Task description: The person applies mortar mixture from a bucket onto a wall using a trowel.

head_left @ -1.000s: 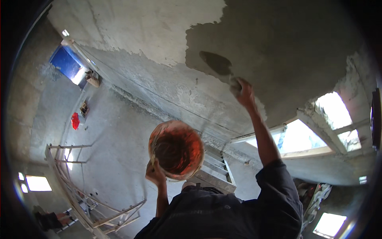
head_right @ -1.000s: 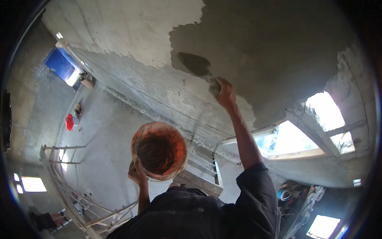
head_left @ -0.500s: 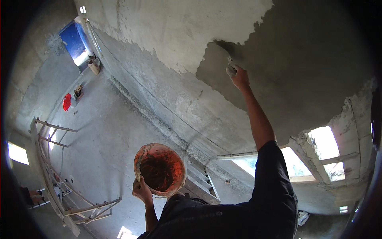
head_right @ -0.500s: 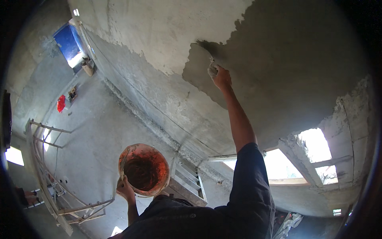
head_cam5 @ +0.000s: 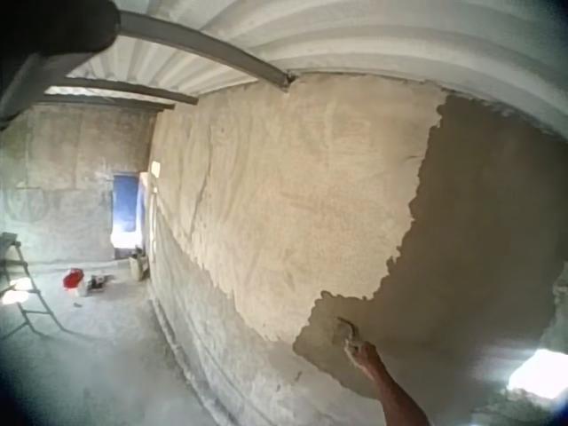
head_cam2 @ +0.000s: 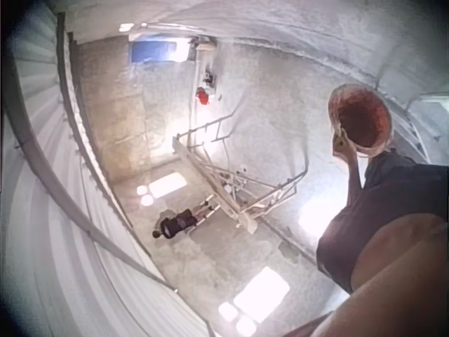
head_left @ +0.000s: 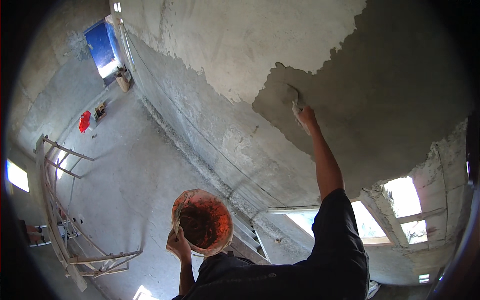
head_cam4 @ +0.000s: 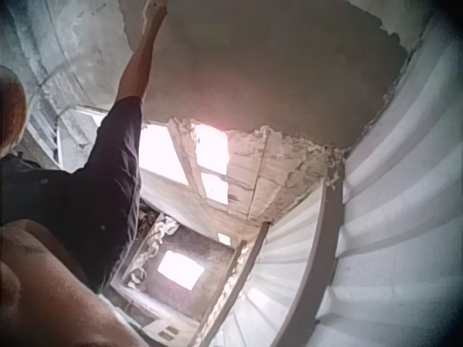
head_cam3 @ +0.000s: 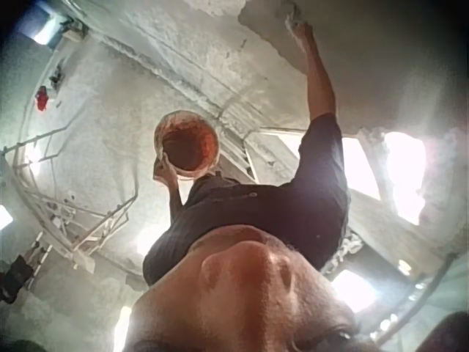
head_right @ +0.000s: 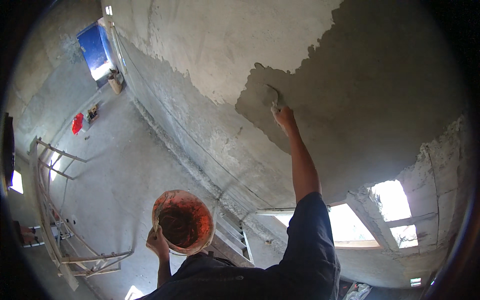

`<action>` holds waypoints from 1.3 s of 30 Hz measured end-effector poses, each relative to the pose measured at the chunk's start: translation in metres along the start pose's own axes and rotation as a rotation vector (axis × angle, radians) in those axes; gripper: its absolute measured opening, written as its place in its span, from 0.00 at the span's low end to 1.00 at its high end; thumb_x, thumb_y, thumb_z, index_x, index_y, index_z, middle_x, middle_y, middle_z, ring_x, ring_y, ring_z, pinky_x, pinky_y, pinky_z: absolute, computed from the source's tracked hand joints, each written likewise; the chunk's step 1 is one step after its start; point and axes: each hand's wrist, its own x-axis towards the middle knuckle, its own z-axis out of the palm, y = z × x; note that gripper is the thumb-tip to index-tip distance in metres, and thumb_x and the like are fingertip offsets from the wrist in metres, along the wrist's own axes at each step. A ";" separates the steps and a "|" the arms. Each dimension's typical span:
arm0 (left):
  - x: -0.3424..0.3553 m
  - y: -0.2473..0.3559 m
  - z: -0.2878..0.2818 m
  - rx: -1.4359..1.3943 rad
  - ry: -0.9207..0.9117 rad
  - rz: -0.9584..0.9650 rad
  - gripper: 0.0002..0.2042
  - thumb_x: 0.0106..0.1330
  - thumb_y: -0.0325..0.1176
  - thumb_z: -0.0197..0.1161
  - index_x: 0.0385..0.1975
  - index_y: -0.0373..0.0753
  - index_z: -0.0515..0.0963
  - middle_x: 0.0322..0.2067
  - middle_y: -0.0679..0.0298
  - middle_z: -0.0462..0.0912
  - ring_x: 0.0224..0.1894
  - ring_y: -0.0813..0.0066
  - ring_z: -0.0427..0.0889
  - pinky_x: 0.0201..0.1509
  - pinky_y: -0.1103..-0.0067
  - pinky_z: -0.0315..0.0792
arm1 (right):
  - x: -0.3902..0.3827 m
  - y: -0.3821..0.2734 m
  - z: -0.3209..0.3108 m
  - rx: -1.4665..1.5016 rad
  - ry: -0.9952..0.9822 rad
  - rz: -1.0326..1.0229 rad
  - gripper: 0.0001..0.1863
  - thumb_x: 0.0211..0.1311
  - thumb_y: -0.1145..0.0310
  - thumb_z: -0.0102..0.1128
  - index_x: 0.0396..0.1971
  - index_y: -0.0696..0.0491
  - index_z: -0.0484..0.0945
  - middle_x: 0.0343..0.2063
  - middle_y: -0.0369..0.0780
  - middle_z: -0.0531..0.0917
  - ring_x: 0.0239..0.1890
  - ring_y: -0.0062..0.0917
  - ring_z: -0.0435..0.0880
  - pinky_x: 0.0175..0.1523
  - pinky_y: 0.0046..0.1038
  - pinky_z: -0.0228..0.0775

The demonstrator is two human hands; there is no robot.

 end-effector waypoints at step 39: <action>-0.006 0.013 0.004 -0.014 -0.034 0.019 0.13 0.59 0.34 0.61 0.31 0.26 0.80 0.33 0.51 0.84 0.33 0.60 0.82 0.40 0.70 0.72 | -0.012 -0.050 0.040 -0.111 0.151 -0.397 0.21 0.61 0.52 0.53 0.37 0.58 0.75 0.25 0.54 0.80 0.34 0.52 0.79 0.39 0.47 0.71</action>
